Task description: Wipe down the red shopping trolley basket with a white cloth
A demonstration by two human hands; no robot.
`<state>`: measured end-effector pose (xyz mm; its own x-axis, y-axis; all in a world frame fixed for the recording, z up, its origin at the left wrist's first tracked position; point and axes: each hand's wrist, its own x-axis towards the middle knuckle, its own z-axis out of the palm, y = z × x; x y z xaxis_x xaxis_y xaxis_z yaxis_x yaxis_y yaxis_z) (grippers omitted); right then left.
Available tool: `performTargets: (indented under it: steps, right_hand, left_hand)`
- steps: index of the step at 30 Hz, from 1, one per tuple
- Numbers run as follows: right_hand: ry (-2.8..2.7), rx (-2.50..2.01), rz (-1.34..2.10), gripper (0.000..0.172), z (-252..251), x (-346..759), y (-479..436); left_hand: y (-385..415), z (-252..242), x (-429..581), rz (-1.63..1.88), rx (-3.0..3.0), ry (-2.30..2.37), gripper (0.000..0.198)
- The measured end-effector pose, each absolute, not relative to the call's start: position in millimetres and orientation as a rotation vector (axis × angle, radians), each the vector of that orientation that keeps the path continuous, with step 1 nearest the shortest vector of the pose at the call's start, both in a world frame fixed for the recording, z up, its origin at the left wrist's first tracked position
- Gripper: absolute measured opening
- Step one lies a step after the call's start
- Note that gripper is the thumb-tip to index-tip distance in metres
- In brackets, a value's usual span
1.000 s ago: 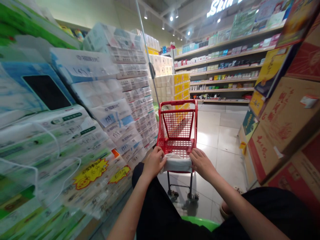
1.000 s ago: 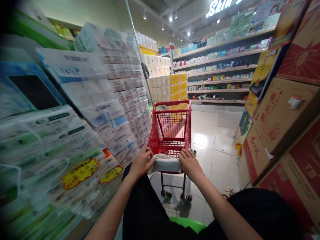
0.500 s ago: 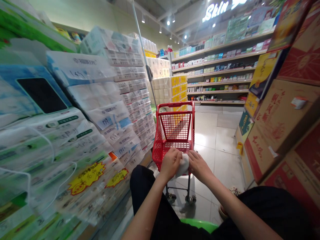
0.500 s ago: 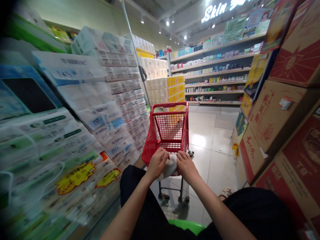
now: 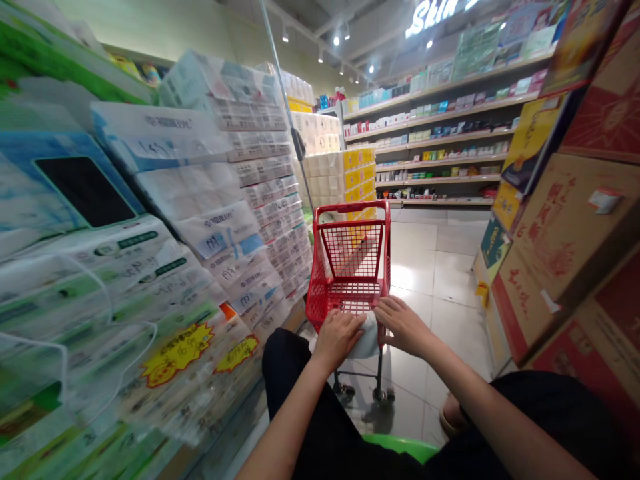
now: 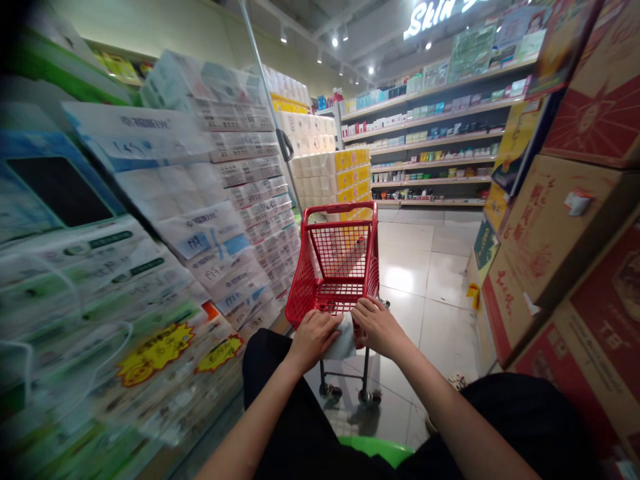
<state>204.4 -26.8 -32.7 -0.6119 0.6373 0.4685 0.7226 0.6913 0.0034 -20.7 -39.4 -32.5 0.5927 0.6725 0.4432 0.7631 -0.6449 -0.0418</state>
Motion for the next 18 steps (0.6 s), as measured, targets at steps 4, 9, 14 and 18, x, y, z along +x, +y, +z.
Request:
performTargets:
  steps: [4,9,14,18]
  right_hand:
    - [-2.506,-0.933,-0.219,0.059,-27,222,-22]
    - [-2.383,-1.022,-0.255,0.059,-45,220,-20]
    - [-2.358,-1.044,-0.296,0.051,-53,211,-20]
    - [-2.334,-1.047,-0.336,0.054,-55,212,-21]
  left_hand:
    - [-38,-25,-47,-0.597,-2.494,-1.22,0.032]
    - [-37,-24,-50,-0.613,-2.439,-1.228,0.026]
    - [-25,-37,-2,-0.471,-2.538,-1.145,0.021]
    - [-19,-44,36,-0.549,-2.523,-1.092,0.022]
